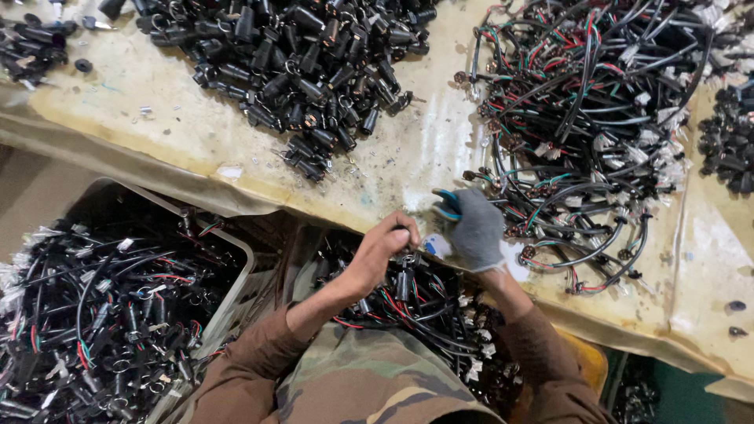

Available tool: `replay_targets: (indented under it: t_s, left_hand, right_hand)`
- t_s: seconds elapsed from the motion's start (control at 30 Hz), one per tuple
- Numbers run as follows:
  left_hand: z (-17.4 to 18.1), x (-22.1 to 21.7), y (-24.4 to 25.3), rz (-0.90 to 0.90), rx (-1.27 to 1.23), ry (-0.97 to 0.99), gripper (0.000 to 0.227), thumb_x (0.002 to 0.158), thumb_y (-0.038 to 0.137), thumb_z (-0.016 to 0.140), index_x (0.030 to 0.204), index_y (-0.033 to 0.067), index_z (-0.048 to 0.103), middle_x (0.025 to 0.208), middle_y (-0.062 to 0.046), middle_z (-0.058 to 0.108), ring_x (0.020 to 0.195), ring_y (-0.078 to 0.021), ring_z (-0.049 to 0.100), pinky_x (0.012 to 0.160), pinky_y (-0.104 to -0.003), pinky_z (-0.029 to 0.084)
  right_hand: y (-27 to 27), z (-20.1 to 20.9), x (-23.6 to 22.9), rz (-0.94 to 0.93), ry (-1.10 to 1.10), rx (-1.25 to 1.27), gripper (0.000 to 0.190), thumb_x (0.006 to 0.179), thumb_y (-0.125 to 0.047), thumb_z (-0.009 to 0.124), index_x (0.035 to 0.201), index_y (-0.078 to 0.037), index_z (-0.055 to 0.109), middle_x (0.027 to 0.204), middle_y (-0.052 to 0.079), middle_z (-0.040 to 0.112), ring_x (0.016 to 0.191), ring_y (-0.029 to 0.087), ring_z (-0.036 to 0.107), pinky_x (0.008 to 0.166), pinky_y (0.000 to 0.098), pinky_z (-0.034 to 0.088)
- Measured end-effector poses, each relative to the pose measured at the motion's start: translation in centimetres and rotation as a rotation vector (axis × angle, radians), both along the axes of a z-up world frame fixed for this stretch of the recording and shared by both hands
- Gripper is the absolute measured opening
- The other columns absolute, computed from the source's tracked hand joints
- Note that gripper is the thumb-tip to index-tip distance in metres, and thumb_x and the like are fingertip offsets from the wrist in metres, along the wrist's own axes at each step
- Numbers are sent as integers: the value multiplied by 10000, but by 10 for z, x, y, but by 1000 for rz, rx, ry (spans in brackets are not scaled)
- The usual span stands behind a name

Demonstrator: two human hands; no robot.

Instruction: The person repeatedly picks black cylindrical connectors and short multi-wire harnesses from piles on a table, joins them by hand, and places the assembled units into a bin below. The process is continuous and repetitive throughout the clip.

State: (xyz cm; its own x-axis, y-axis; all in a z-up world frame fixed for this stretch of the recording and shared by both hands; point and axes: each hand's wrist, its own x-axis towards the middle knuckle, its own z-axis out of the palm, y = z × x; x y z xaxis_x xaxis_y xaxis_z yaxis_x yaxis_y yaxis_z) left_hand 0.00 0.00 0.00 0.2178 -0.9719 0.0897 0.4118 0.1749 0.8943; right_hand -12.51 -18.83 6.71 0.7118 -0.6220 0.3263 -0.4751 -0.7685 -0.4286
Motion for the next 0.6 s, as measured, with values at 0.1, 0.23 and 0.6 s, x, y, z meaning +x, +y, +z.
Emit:
replay_targets:
  t_s: [0.1,0.23,0.6]
  left_hand:
    - [53,7,3,-45,58,-240,340,997,219,697,1295,96,588,1193,-70,620,1130,-134,556,1007,-283,474]
    - [92,5,-12,-117,-53,-536,329,858,222,783,1134,77,677,938,-74,709,821,-128,657,761,-286,539]
    - [98,21,-22,-164,-45,-978,333,748,362,803,828,66,672,671,-146,626,597,-327,650,564,-410,509]
  right_hand:
    - [12,51,-16,15,-186,107,241,801,-167,893,887,-65,691,836,63,673,680,251,658,640,349,516]
    - [33,106,-47,380,-517,313,252,765,-171,868,870,-108,647,836,35,658,711,203,645,655,289,525]
    - [57,79,-27,424,-301,584,226,824,-250,778,885,-66,661,856,70,695,795,241,679,712,353,550]
